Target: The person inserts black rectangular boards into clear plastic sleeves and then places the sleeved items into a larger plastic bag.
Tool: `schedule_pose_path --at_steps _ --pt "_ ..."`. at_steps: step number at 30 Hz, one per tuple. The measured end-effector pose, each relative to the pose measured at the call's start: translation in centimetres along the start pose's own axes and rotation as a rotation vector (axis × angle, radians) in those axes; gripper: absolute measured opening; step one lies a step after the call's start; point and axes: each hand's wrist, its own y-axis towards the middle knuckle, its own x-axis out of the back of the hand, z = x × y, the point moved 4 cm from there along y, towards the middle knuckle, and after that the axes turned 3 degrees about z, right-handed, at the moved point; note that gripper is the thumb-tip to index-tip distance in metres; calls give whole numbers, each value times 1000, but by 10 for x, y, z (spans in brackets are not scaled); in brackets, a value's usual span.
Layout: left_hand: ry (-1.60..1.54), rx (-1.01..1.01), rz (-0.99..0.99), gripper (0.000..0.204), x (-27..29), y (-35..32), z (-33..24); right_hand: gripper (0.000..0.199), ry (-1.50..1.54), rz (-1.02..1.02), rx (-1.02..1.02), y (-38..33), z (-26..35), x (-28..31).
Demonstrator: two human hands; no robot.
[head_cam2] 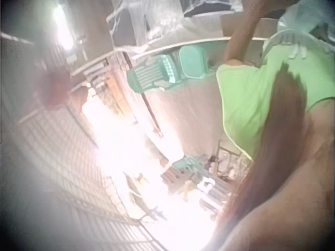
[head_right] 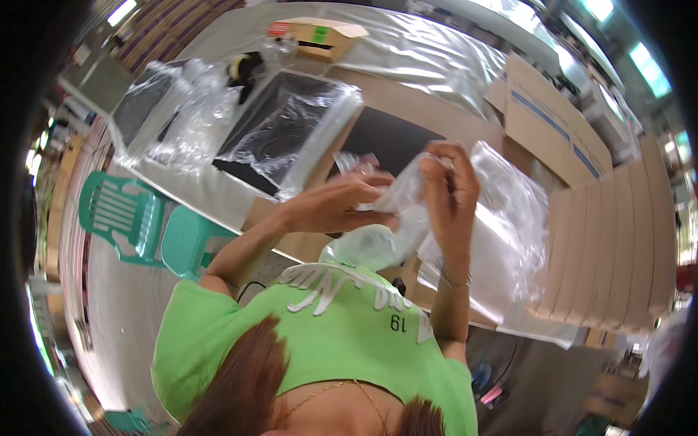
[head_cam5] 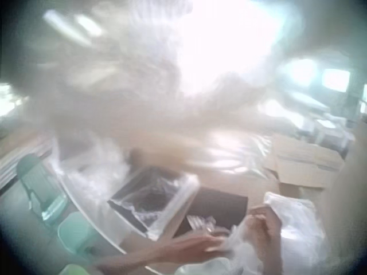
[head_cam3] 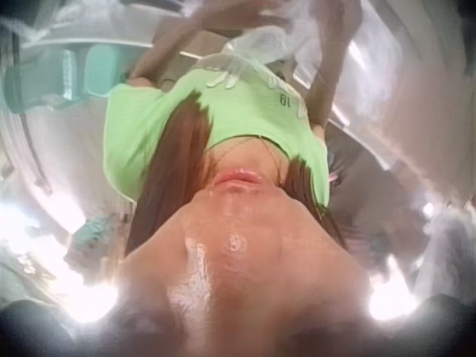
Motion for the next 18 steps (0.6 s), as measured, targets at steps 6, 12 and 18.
schedule_pose_path --at_steps 6,12,18 --pt "-1723 398 -345 29 14 -19 20 32 299 1074 -592 -68 -75 50" --pt "-1841 532 -101 50 -75 -40 55 33 338 562 -859 -111 -117 52" --pt "-2267 145 148 54 -97 -46 46 34 582 208 -892 -119 -136 19"
